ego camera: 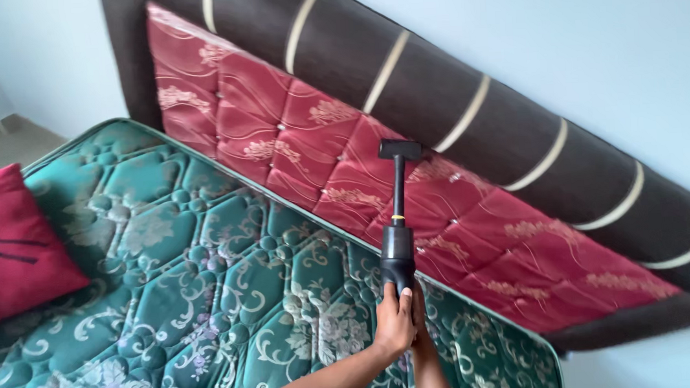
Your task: The person vacuums the headboard of a bed using a handheld vacuum cleaner.
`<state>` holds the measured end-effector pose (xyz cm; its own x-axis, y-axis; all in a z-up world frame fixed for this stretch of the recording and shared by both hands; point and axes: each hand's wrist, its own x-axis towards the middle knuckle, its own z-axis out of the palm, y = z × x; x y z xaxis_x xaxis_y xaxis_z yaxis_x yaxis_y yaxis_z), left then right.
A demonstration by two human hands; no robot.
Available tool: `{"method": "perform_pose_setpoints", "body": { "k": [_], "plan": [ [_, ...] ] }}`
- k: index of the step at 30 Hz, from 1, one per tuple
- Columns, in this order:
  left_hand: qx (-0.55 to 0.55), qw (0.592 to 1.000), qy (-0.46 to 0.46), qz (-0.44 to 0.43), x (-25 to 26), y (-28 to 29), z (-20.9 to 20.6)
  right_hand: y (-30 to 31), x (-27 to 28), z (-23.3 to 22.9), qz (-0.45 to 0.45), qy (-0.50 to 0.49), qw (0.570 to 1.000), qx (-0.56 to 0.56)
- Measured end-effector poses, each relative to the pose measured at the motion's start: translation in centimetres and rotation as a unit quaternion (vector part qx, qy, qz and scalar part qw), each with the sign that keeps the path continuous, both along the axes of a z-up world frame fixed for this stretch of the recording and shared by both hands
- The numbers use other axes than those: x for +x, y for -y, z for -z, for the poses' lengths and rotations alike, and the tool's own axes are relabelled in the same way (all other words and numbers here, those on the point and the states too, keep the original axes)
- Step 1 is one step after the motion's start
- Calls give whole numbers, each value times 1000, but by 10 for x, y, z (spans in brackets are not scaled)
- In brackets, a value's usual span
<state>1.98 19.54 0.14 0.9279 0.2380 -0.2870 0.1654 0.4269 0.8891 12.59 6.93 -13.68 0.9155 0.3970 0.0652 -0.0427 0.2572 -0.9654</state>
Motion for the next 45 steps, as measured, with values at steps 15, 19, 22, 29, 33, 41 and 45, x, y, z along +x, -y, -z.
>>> {"method": "perform_pose_setpoints", "body": {
  "k": [15, 19, 22, 29, 33, 41, 45],
  "plan": [
    [-85, 994, 16, -69, 22, -73, 21, -82, 42, -6, 76, 130, 936, -319],
    [-120, 987, 52, -94, 33, -94, 21, -102, 60, -8, 34, 124, 955, -266],
    [-154, 981, 59, -103, 35, -106, 27, -114, 59, -6, 34, 197, 946, -257],
    [-223, 963, 86, -126, 49, -135, 53, -151, 66, -32, 33, 178, 922, -342],
    [-234, 952, 118, -155, 66, -162, 57, -192, 83, -52, 21, 254, 883, -394],
    [-273, 931, 127, -207, 96, -228, 44, -289, 85, -116, -40, 85, 921, -378],
    [-271, 925, 145, -224, 109, -264, 44, -334, 88, -136, -59, 84, 913, -394]
  ]
}}
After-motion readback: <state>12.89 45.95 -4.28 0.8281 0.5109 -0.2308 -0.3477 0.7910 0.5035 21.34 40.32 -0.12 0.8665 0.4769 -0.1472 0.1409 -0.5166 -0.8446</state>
